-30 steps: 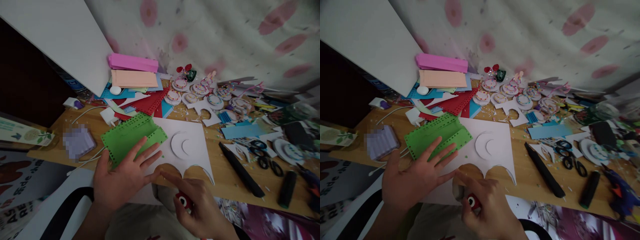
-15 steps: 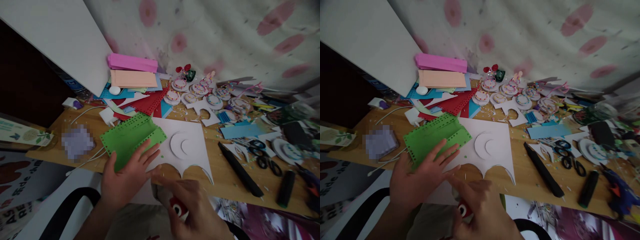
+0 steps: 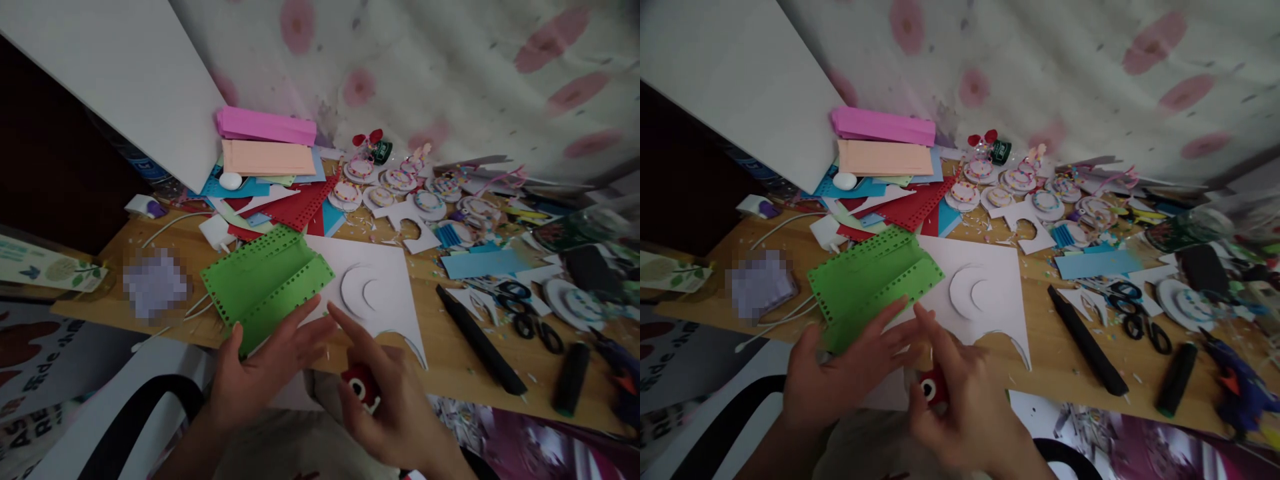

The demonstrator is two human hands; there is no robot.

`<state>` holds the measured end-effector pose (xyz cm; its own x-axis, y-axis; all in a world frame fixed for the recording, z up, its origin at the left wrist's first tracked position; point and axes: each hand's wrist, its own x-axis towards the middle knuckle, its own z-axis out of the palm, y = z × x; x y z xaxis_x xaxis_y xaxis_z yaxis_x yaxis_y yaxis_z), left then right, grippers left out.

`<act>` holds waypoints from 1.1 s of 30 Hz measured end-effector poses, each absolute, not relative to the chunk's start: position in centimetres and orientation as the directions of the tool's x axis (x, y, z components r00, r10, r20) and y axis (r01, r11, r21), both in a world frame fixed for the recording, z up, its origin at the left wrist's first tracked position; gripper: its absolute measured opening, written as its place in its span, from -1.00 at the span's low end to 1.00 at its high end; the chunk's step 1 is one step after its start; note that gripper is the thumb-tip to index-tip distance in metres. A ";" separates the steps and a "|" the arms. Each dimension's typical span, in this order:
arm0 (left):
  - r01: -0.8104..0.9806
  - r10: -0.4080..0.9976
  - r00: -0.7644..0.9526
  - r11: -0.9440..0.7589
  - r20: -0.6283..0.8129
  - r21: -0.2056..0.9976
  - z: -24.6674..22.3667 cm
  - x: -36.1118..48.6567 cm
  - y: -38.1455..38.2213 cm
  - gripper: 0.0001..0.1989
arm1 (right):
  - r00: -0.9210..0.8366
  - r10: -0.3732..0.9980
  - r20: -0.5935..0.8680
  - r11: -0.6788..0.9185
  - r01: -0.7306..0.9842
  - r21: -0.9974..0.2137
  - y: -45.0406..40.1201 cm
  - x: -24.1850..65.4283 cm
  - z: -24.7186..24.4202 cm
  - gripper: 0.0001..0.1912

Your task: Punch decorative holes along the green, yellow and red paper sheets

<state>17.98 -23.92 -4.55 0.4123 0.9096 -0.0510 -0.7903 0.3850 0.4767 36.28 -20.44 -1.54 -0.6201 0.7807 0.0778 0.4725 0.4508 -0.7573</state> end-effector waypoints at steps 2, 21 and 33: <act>-0.778 0.905 0.422 0.387 -0.044 0.495 -4.4 17.9 -23.9 -0.17 | -0.634 0.773 0.025 0.429 0.493 -0.757 -20.4 36.1 -1.4 -0.18; -0.826 0.925 0.374 0.300 0.065 0.477 -3.6 17.3 -24.1 -0.18 | -0.627 0.752 -0.203 0.232 0.540 -0.809 -21.2 36.0 -2.1 -0.27; -0.886 0.989 0.145 0.114 0.036 0.450 -3.6 17.9 -23.6 -0.25 | -0.616 0.733 -0.287 0.130 0.542 -0.830 -21.7 35.9 -2.6 -0.20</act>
<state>17.88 -23.58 -3.56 0.1454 0.9887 0.0356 -0.8855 0.1140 0.4504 35.88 -21.68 -2.63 -0.6162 0.7333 -0.2874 0.5421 0.1302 -0.8302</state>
